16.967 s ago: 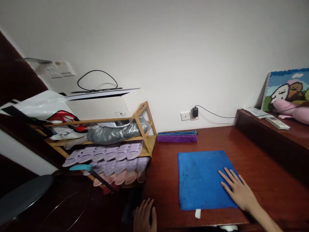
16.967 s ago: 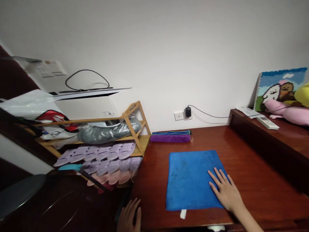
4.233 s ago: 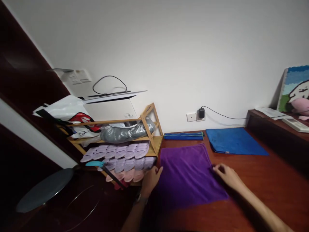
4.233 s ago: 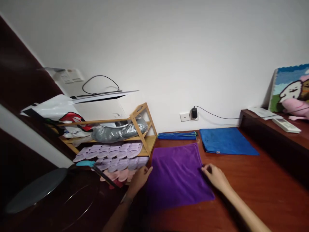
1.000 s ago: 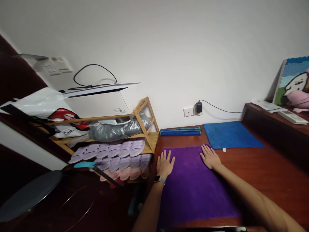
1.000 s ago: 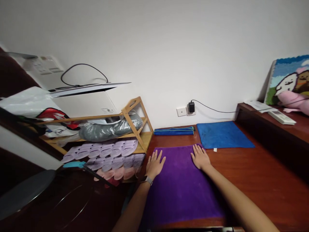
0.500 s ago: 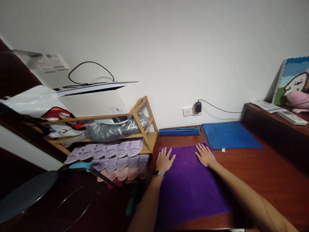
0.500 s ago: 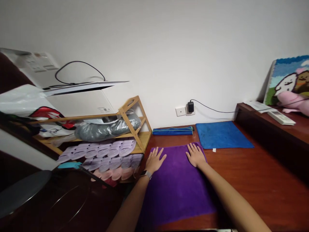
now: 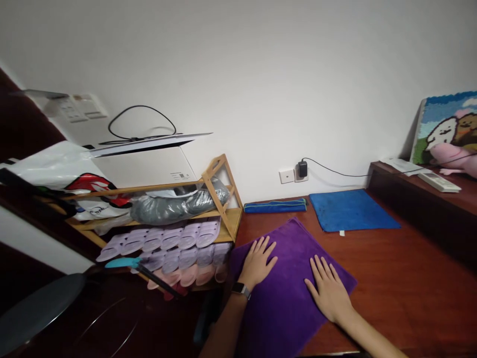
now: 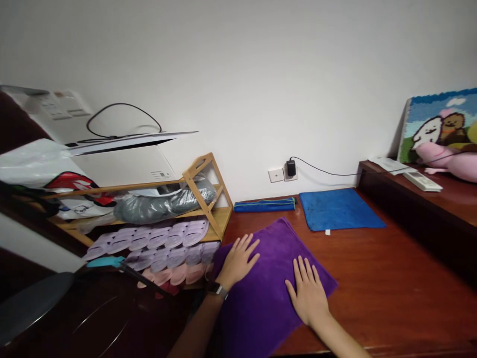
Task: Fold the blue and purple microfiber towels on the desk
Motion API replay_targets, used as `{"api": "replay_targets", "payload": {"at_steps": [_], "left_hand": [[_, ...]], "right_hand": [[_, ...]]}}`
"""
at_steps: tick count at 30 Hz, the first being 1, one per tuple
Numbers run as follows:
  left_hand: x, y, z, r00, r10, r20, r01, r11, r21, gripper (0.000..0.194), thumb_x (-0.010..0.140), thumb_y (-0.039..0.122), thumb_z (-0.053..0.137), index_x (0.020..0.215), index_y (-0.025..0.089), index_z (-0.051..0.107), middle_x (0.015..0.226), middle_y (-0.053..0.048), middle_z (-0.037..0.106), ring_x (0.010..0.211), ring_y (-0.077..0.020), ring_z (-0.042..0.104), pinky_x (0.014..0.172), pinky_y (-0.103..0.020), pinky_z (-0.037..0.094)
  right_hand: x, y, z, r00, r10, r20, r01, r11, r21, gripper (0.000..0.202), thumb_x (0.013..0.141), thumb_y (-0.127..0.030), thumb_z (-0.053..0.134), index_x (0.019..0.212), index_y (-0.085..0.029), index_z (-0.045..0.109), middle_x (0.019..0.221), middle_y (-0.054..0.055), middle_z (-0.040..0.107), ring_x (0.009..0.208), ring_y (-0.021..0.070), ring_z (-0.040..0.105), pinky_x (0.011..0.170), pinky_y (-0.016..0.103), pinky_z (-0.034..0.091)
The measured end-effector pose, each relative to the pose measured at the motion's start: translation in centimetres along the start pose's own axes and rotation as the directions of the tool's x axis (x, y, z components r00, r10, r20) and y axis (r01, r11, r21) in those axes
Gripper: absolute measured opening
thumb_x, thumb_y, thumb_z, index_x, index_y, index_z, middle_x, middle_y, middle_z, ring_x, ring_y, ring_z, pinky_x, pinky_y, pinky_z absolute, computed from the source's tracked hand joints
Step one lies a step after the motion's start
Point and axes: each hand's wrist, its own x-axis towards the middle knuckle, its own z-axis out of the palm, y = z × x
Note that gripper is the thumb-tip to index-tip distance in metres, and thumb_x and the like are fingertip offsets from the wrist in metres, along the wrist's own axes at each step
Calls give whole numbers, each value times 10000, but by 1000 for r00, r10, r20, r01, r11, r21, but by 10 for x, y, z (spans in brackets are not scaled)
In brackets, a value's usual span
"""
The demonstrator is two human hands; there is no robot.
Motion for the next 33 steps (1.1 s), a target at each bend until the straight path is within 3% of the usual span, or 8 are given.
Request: {"api": "replay_targets", "payload": {"at_steps": [2, 5, 9, 13, 17, 21, 28, 33], "left_hand": [[1, -1, 10, 997, 23, 78, -19, 998, -62, 534, 1064, 483, 455, 1573, 322, 466, 1680, -57, 389, 1558, -272, 335, 1270, -510, 270], [-12, -3, 20, 978, -123, 167, 133, 990, -48, 596, 1066, 524, 431, 1610, 281, 412, 1687, -102, 358, 1564, -302, 316, 1252, -529, 300], [-54, 15, 20, 964, -250, 95, 245, 968, 60, 676, 1036, 602, 433, 1582, 206, 474, 1607, -200, 469, 1466, -394, 465, 1139, -560, 433], [-78, 36, 11, 965, -264, -1, 263, 962, 78, 611, 1040, 598, 382, 1371, 190, 694, 1252, -207, 737, 1155, -386, 683, 992, -545, 525], [-59, 21, 7, 991, -117, -57, 118, 993, 3, 501, 1064, 446, 415, 1477, 227, 597, 1541, -126, 572, 1437, -320, 504, 1192, -504, 401], [-52, 4, 25, 994, -103, 29, 104, 993, -48, 557, 1069, 491, 447, 1580, 268, 463, 1656, -110, 421, 1534, -307, 381, 1235, -536, 353], [-83, 14, 43, 991, -130, -16, 129, 990, -60, 548, 1083, 494, 411, 1591, 291, 444, 1675, -116, 381, 1545, -298, 356, 1241, -539, 351], [-50, 19, 33, 988, -125, -92, 120, 991, -59, 518, 1088, 448, 381, 1547, 249, 514, 1650, -106, 431, 1541, -301, 368, 1262, -542, 318]], "right_hand": [[18, 14, -7, 998, -54, 36, 54, 999, 6, 793, 1023, -680, 253, 1633, -187, 371, 1694, 85, 301, 1589, 299, 237, 1297, 499, 217], [63, 38, -28, 966, -226, 122, 221, 974, 54, 761, 1036, -663, 260, 1645, -213, 335, 1704, 75, 280, 1593, 272, 226, 1300, 494, 204], [113, 57, -48, 878, -414, 240, 405, 910, 89, 728, 1046, -620, 311, 1644, -205, 328, 1709, 76, 274, 1598, 264, 205, 1307, 503, 153], [110, 52, -36, 946, -283, 160, 283, 959, 25, 663, 1070, -481, 258, 1647, -160, 314, 1719, 88, 250, 1604, 248, 176, 1307, 480, 156], [87, 47, -14, 996, -46, 80, 49, 998, -31, 734, 1062, -548, 245, 1647, -109, 299, 1714, 119, 256, 1605, 260, 171, 1299, 476, 189], [85, 55, -13, 993, -59, 107, 65, 997, -53, 744, 1046, -577, 273, 1655, -150, 290, 1714, 98, 259, 1601, 254, 196, 1296, 507, 181], [91, 61, -23, 996, -57, 69, 61, 997, -51, 717, 1044, -540, 260, 1605, -123, 416, 1655, 138, 404, 1545, 286, 353, 1278, 516, 229], [119, 46, -20, 993, -120, 2, 120, 993, 4, 747, 1056, -542, 215, 1643, -90, 314, 1709, 131, 286, 1597, 259, 218, 1299, 457, 188]]}}
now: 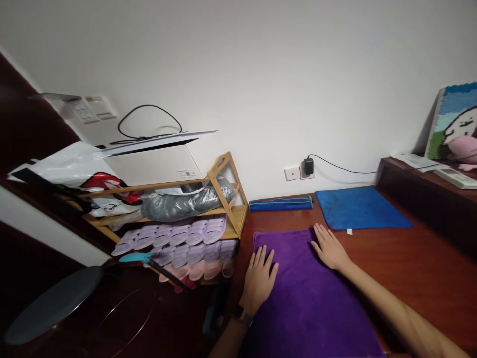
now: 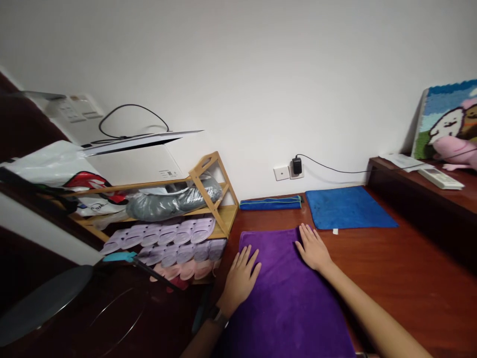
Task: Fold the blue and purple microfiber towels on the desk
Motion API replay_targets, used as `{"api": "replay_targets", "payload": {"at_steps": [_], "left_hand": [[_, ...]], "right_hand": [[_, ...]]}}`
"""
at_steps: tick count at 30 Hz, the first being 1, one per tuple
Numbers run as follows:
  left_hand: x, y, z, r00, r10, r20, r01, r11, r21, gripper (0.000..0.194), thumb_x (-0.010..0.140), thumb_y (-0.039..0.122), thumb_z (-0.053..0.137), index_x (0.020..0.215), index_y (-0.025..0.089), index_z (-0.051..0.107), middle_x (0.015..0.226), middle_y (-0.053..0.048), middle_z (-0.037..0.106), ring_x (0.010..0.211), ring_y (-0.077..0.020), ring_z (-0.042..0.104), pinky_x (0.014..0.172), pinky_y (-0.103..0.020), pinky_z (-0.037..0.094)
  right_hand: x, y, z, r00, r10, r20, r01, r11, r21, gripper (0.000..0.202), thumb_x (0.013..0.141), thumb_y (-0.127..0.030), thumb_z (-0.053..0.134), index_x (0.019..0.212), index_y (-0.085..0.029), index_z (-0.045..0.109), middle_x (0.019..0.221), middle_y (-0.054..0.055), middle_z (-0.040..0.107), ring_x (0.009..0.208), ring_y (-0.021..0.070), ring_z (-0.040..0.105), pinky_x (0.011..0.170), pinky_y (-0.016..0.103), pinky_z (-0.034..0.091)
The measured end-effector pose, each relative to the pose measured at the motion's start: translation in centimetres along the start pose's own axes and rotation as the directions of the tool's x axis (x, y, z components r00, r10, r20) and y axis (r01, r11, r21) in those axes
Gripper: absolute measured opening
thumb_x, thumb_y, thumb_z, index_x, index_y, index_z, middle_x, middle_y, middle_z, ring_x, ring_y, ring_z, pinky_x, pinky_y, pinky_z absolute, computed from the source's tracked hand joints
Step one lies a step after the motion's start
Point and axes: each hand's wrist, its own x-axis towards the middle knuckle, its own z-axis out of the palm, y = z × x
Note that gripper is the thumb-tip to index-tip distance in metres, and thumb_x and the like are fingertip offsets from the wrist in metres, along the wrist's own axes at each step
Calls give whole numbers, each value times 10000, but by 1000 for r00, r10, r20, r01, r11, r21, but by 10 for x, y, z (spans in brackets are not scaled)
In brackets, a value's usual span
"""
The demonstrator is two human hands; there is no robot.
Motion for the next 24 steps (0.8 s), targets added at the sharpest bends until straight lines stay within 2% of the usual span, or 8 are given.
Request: {"api": "replay_targets", "payload": {"at_steps": [3, 6, 9, 11, 16, 18, 20, 24], "left_hand": [[45, 31, 7, 997, 70, 14, -70, 996, -55, 522, 1102, 435, 335, 1565, 251, 489, 1653, -101, 428, 1542, -285, 369, 1270, -524, 304], [87, 68, 23, 989, 132, 66, -123, 985, -125, 540, 1102, 491, 322, 1588, 294, 453, 1662, -77, 420, 1550, -273, 352, 1275, -509, 284], [108, 78, 37, 986, 102, 131, -82, 985, -149, 559, 1087, 555, 326, 1587, 337, 450, 1678, -49, 395, 1559, -267, 332, 1280, -502, 259], [108, 61, 40, 989, 32, 146, -13, 991, -133, 576, 1075, 580, 332, 1587, 343, 450, 1689, -49, 372, 1567, -286, 314, 1279, -524, 245], [85, -21, 33, 968, -198, 157, 200, 980, 3, 640, 1066, 590, 325, 1621, 279, 394, 1717, -87, 292, 1594, -303, 229, 1276, -507, 236], [80, -42, 29, 959, -225, 171, 224, 974, 28, 646, 1070, 579, 318, 1624, 253, 384, 1719, -104, 280, 1591, -299, 238, 1270, -491, 254], [79, -48, 28, 955, -240, 173, 237, 971, 39, 637, 1074, 559, 318, 1621, 240, 390, 1714, -114, 291, 1584, -302, 259, 1268, -491, 256], [82, -43, 25, 953, -267, 147, 260, 964, 65, 608, 1078, 518, 328, 1611, 237, 411, 1699, -117, 333, 1574, -315, 285, 1272, -513, 243]], "right_hand": [[17, -2, 7, 996, 35, 78, -34, 999, -19, 757, 1052, -536, 210, 1642, -71, 303, 1711, 148, 266, 1602, 263, 195, 1298, 463, 170], [23, 0, 11, 992, 53, 117, -47, 998, -52, 761, 1051, -526, 209, 1641, -52, 291, 1715, 150, 246, 1604, 260, 183, 1302, 446, 144], [21, 4, 9, 989, 89, 122, -80, 994, -80, 771, 1053, -530, 204, 1647, -42, 262, 1723, 146, 210, 1609, 258, 158, 1305, 433, 125], [20, 5, 8, 984, 121, 127, -110, 990, -86, 779, 1054, -545, 200, 1651, -49, 251, 1726, 148, 198, 1610, 257, 147, 1304, 432, 126], [19, 7, 10, 985, 128, 120, -119, 990, -79, 795, 1050, -575, 208, 1653, -58, 255, 1726, 155, 210, 1613, 257, 132, 1303, 436, 118], [21, 8, 11, 984, 130, 121, -122, 990, -76, 796, 1049, -579, 208, 1655, -65, 254, 1726, 156, 216, 1613, 259, 134, 1303, 441, 115], [25, 7, 10, 983, 130, 133, -121, 990, -71, 792, 1049, -576, 210, 1657, -70, 250, 1727, 156, 218, 1614, 256, 131, 1303, 438, 110], [32, 3, 4, 980, 118, 163, -111, 992, -53, 776, 1046, -551, 237, 1657, -72, 252, 1728, 151, 218, 1613, 253, 139, 1304, 433, 107]]}}
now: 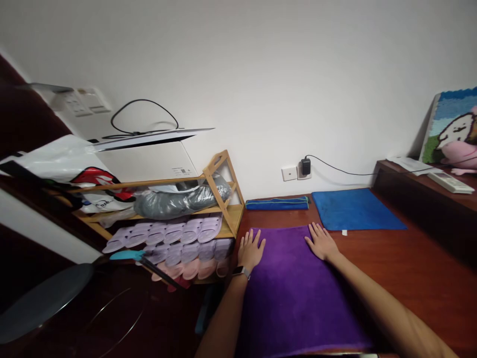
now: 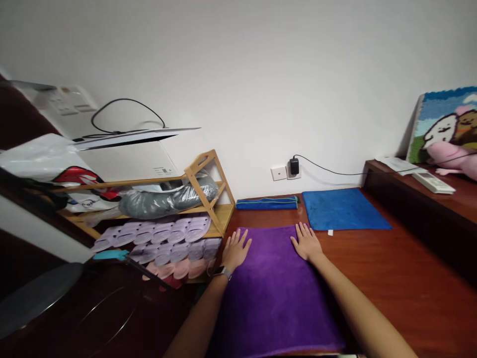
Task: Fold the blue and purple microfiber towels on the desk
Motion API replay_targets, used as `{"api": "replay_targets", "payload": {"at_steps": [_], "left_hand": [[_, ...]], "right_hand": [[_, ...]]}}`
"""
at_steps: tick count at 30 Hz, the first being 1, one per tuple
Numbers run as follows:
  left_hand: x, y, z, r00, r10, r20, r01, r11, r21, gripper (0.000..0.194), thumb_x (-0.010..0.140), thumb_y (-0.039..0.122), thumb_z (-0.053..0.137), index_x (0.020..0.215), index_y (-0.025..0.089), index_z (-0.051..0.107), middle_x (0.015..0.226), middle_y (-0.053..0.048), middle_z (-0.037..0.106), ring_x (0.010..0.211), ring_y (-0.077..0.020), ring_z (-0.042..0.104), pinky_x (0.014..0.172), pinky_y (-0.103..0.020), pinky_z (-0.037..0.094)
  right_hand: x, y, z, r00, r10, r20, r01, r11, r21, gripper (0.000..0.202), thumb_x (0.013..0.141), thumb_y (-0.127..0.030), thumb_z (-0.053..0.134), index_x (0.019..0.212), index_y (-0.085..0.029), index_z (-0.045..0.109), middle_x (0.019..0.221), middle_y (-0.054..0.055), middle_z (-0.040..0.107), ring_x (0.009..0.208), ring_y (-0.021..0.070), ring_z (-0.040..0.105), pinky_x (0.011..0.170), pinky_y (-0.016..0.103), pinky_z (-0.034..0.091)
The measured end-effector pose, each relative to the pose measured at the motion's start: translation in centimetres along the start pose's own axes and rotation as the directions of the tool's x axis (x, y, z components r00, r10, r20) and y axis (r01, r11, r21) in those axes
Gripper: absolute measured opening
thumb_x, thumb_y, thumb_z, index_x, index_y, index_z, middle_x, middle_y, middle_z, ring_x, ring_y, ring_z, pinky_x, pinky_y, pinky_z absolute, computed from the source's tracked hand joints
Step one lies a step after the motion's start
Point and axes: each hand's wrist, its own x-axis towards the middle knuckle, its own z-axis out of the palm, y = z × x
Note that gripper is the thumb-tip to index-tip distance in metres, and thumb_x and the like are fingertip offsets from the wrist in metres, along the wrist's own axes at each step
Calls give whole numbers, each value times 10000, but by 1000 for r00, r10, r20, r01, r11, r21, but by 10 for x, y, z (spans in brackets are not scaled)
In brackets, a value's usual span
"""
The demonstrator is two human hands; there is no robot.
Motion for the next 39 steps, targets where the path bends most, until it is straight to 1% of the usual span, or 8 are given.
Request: {"api": "replay_targets", "payload": {"at_steps": [7, 13, 16, 19, 24, 26, 34, 39], "left_hand": [[-6, 20, -21, 981, 134, -137, -129, 991, 46, 545, 1078, 387, 338, 1573, 202, 470, 1667, -106, 409, 1580, -282, 279, 1298, -508, 195], [-22, 140, -6, 865, 470, -173, -491, 864, -109, 540, 1104, 474, 302, 1563, 260, 488, 1666, -92, 415, 1558, -285, 330, 1287, -502, 241], [-28, 176, 9, 855, 504, -123, -519, 833, -193, 546, 1111, 506, 258, 1579, 313, 461, 1655, -68, 437, 1547, -261, 357, 1278, -499, 267], [-26, 150, 13, 905, 422, -58, -425, 889, -170, 567, 1103, 547, 266, 1598, 322, 426, 1675, -69, 400, 1558, -258, 337, 1281, -498, 259], [-20, 35, -1, 987, 158, 19, -158, 987, -13, 590, 1095, 490, 319, 1610, 216, 407, 1683, -127, 364, 1571, -291, 298, 1272, -503, 269], [-20, 7, -5, 993, 116, 9, -116, 993, 4, 587, 1097, 439, 311, 1606, 161, 402, 1676, -160, 363, 1572, -295, 293, 1266, -504, 282], [-21, 6, 3, 992, 104, -66, -103, 995, 17, 575, 1080, 403, 356, 1581, 130, 432, 1662, -182, 378, 1558, -301, 324, 1257, -501, 308], [-19, 7, -11, 986, 125, -107, -123, 992, 22, 551, 1065, 356, 390, 1536, 91, 498, 1620, -216, 438, 1528, -321, 388, 1255, -520, 311]], "right_hand": [[-16, 11, 2, 999, 38, -6, -37, 998, 43, 759, 1055, -497, 183, 1637, -20, 279, 1716, 156, 240, 1605, 243, 185, 1300, 421, 151], [-34, 24, 15, 998, 3, -67, -3, 1000, -5, 728, 1051, -466, 204, 1648, -55, 268, 1726, 126, 214, 1607, 233, 177, 1302, 450, 149], [-36, 23, 14, 998, -4, -58, 2, 1000, -30, 691, 1044, -395, 218, 1651, -69, 270, 1726, 126, 216, 1604, 236, 189, 1297, 468, 169], [-37, 20, 10, 998, 17, -56, -19, 999, -36, 702, 1055, -430, 193, 1653, -68, 260, 1722, 127, 227, 1603, 240, 195, 1297, 476, 167], [-37, 17, 5, 998, 41, -52, -42, 999, -26, 704, 1064, -457, 203, 1651, -75, 269, 1719, 125, 239, 1600, 240, 204, 1298, 475, 156], [-37, 15, 3, 998, 47, -50, -48, 998, -28, 693, 1066, -448, 228, 1649, -76, 277, 1716, 128, 249, 1599, 242, 211, 1298, 468, 155], [-68, 5, 10, 985, -32, -168, 27, 999, -29, 643, 1070, -385, 227, 1610, -72, 381, 1688, 132, 326, 1591, 248, 237, 1292, 470, 211], [-91, 2, 20, 991, -51, -127, 52, 999, 3, 699, 1069, -473, 241, 1620, -55, 345, 1692, 143, 301, 1585, 249, 252, 1289, 460, 239]]}}
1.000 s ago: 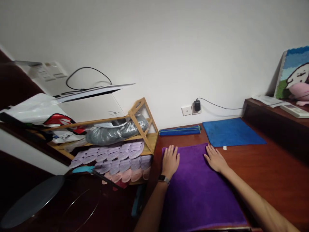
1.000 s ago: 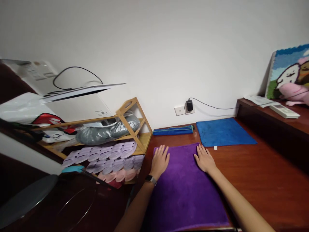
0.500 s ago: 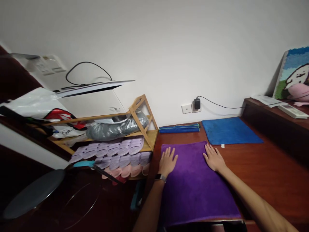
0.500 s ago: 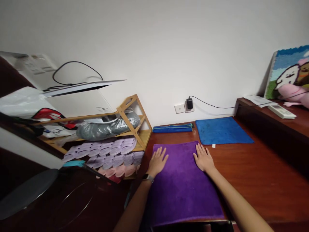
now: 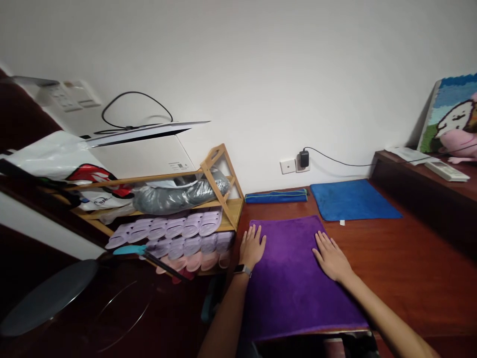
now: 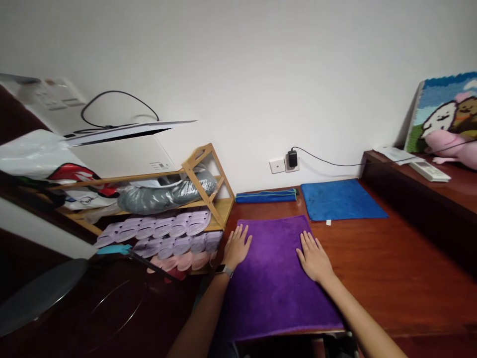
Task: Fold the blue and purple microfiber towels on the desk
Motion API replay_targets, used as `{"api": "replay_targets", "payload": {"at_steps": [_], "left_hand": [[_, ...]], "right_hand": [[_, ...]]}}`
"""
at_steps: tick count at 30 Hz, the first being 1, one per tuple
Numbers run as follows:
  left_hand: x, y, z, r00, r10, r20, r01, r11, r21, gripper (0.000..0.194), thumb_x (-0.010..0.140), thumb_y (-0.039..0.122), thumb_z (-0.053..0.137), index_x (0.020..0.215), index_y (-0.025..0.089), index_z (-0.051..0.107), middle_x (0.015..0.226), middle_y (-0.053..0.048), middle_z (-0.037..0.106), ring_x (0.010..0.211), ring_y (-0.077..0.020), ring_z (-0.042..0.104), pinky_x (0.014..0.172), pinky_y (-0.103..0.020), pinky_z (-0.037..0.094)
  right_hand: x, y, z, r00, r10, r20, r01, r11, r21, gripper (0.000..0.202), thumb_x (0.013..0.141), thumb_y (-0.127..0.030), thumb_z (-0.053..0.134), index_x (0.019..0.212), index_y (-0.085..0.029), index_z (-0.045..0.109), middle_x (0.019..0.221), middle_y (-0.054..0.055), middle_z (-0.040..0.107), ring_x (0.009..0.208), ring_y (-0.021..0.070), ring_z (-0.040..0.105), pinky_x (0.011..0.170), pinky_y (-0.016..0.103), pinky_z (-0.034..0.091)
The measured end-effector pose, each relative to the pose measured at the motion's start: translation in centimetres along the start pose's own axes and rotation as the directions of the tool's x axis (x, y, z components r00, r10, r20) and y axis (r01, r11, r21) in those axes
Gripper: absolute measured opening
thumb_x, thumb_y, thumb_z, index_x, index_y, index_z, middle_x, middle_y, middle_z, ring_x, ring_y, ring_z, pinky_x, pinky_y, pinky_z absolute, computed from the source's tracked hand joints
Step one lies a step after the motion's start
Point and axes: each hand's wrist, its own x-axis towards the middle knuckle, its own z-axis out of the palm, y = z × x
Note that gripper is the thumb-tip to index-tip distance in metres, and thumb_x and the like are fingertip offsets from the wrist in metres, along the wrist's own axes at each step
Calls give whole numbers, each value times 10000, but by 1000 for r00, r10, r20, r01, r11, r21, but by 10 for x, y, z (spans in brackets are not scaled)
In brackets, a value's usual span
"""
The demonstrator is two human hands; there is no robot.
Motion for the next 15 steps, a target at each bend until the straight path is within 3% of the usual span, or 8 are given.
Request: {"api": "replay_targets", "payload": {"at_steps": [2, 5, 8, 10, 12, 15], "left_hand": [[-3, 17, -8, 999, 16, -29, -16, 1000, 8, 526, 1058, 307, 385, 1518, 94, 522, 1616, -209, 449, 1532, -319, 382, 1263, -531, 292], [-18, 73, -11, 988, 121, -96, -124, 992, -28, 497, 1062, 283, 379, 1496, 116, 554, 1592, -178, 499, 1518, -300, 410, 1270, -515, 290], [-41, 134, -4, 951, 281, -128, -297, 946, -126, 497, 1096, 382, 357, 1509, 186, 552, 1595, -119, 513, 1510, -267, 425, 1269, -487, 308], [-53, 152, 1, 946, 307, -103, -321, 931, -172, 510, 1105, 434, 340, 1536, 229, 521, 1613, -98, 492, 1515, -259, 417, 1259, -493, 332], [-62, 142, 4, 958, 282, -58, -288, 941, -177, 518, 1103, 449, 351, 1559, 247, 489, 1623, -101, 474, 1518, -267, 414, 1247, -514, 348], [-73, 85, 4, 977, 215, -12, -215, 970, -112, 545, 1088, 457, 393, 1582, 233, 454, 1643, -124, 435, 1529, -289, 392, 1244, -534, 346]], "right_hand": [[-1, 0, 1, 1000, 6, 4, -6, 1000, -4, 697, 1068, -472, 244, 1622, -61, 344, 1697, 140, 286, 1587, 249, 245, 1292, 462, 229], [2, 0, 1, 1000, 5, -2, -5, 1000, -18, 691, 1066, -465, 240, 1622, -70, 349, 1693, 137, 295, 1585, 250, 253, 1292, 478, 222], [2, 0, 1, 1000, 0, -13, -1, 999, -34, 686, 1064, -453, 235, 1626, -74, 340, 1693, 138, 289, 1586, 259, 250, 1293, 505, 206], [1, 0, -1, 1000, 3, -9, -4, 999, -40, 679, 1062, -442, 236, 1630, -84, 338, 1693, 137, 287, 1586, 260, 250, 1291, 512, 204], [0, 0, -3, 1000, 10, 8, -10, 999, -48, 678, 1062, -440, 231, 1633, -88, 331, 1695, 134, 281, 1587, 258, 249, 1291, 509, 197], [-1, -1, -9, 999, 25, 40, -23, 998, -62, 683, 1065, -447, 218, 1640, -90, 312, 1704, 124, 267, 1591, 248, 236, 1297, 497, 172]]}}
